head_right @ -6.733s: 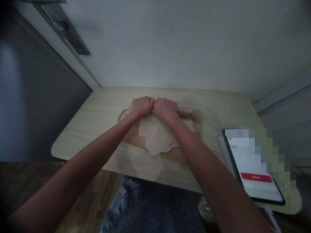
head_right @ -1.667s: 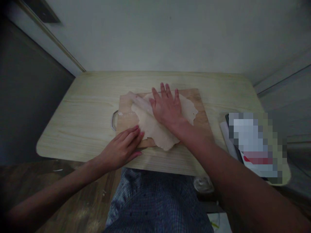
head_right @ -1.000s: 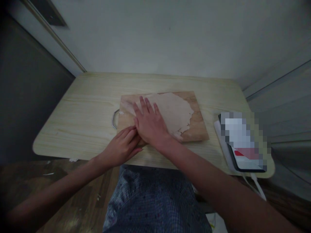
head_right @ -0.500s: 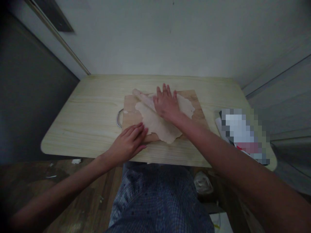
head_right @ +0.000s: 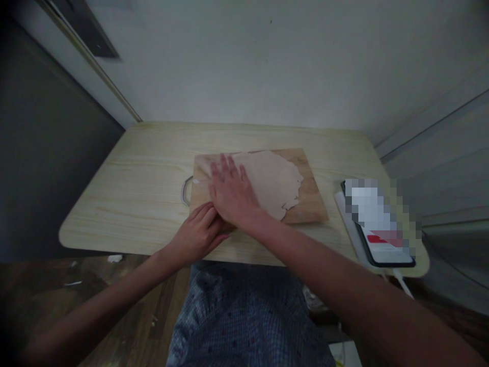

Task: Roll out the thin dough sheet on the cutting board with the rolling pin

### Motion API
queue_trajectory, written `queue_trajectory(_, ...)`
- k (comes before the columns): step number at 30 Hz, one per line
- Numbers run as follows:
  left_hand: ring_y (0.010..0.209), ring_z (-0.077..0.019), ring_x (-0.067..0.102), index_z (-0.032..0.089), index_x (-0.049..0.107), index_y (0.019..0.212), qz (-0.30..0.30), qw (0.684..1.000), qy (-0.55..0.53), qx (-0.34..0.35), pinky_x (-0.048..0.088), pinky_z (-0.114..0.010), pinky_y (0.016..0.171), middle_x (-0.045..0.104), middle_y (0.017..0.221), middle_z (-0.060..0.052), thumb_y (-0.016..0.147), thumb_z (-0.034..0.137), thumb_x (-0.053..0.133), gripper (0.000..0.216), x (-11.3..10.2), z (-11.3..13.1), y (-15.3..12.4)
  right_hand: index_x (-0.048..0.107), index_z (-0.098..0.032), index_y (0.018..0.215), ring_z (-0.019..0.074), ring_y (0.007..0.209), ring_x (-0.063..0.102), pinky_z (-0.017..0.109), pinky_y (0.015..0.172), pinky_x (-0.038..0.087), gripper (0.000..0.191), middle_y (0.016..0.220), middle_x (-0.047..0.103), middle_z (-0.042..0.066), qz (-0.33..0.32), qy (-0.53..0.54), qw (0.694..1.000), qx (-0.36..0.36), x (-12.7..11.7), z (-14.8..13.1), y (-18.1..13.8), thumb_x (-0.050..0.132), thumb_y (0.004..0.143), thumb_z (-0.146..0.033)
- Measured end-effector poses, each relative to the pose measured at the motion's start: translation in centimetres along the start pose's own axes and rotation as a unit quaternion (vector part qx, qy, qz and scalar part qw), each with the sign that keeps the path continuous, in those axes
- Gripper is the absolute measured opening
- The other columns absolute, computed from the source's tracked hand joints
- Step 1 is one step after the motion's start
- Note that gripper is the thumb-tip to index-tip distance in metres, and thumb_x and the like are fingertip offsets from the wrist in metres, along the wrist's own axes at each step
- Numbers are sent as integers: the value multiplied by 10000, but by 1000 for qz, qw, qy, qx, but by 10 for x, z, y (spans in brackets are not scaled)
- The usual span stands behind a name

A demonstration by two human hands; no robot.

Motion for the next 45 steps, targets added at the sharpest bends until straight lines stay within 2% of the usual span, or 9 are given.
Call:
queue_trajectory(2, 1169, -304, 452, 48, 512, 1135, -6, 1000, -2, -4, 403, -446, 960, 545, 1148, -201, 866, 368, 452, 422, 1, -1, -1, 243, -129, 1398, 250, 1359, 120, 481, 1076, 140, 509, 1480, 193, 115, 6, -6, 1000, -16, -1, -2, 1, 244, 915, -290)
queue_trajectory(7, 1184, -308, 440, 36, 435, 1224, -4, 1000, 16, 3, 408, -440, 954, 520, 1207, -197, 871, 389, 441, 500, 1, 1, -2, 195, -45, 1399, 282, 1357, 102, 516, 1066, 120, 536, 1474, 156, 190, -23, -3, 991, 135, 0, 43, 11, 215, 922, -289)
queue_trajectory(13, 1152, -311, 467, 35, 525, 1123, -3, 1000, 19, -5, 404, -435, 961, 555, 1135, -198, 858, 382, 465, 440, 1, 1, -1, 213, -115, 1407, 265, 1357, 118, 456, 1076, 156, 533, 1482, 182, 130, -7, -8, 1000, -4, 3, -6, 3, 256, 917, -319)
queue_trajectory(19, 1191, -305, 435, 27, 435, 1227, 4, 1000, 23, 1, 393, -435, 969, 513, 1217, -201, 878, 388, 427, 502, 0, 0, -3, 207, -43, 1395, 292, 1353, 118, 515, 1059, 137, 553, 1461, 183, 209, -18, 7, 991, 134, 3, 38, 12, 204, 926, -335)
queue_trajectory(25, 1179, -301, 447, 33, 461, 1200, 9, 1000, 13, -3, 391, -432, 963, 532, 1175, -206, 869, 382, 447, 481, 1, 0, -3, 230, -79, 1397, 283, 1347, 155, 461, 1066, 172, 538, 1465, 202, 180, -2, -8, 1000, 20, 1, -4, 6, 253, 917, -320)
queue_trajectory(31, 1223, -284, 404, 37, 418, 1238, -16, 1000, 19, -4, 371, -424, 980, 517, 1209, -189, 884, 350, 428, 473, 1, 1, -4, 325, -21, 1335, 293, 1326, 226, 520, 1038, 193, 519, 1405, 315, 225, 26, 49, 987, 154, -2, 72, 21, 205, 907, -288)
queue_trajectory(34, 1207, -266, 420, 65, 444, 1221, -33, 999, 7, 3, 356, -427, 990, 534, 1180, -167, 894, 342, 403, 430, -4, -2, -1, 457, -56, 1228, 296, 1286, 312, 531, 1002, 252, 504, 1335, 425, 213, 31, 83, 986, 140, 0, 79, 22, 180, 910, -331)
queue_trajectory(41, 1131, -220, 478, 114, 454, 1219, 40, 994, -66, -81, 413, -383, 932, 445, 1261, -168, 911, 319, 340, 388, -36, -54, 37, 438, -18, 1247, 303, 1309, 266, 503, 1020, 257, 533, 1390, 335, 235, -14, 62, 996, 56, 4, 49, -25, 186, 913, -349)
queue_trajectory(45, 1249, -248, 367, 93, 421, 1262, 39, 989, -41, -140, 327, -417, 1002, 355, 1358, -198, 924, 312, 305, 420, -29, -80, 76, 315, 29, 1330, 280, 1333, 210, 446, 1059, 225, 554, 1418, 274, 242, -5, 47, 999, 25, 5, 21, -48, 257, 900, -316)
Point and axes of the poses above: each hand's wrist, its own y-axis towards the middle knuckle, its own x-axis out of the palm, z = x × y, the point moved 8 cm from there along y, towards the middle knuckle
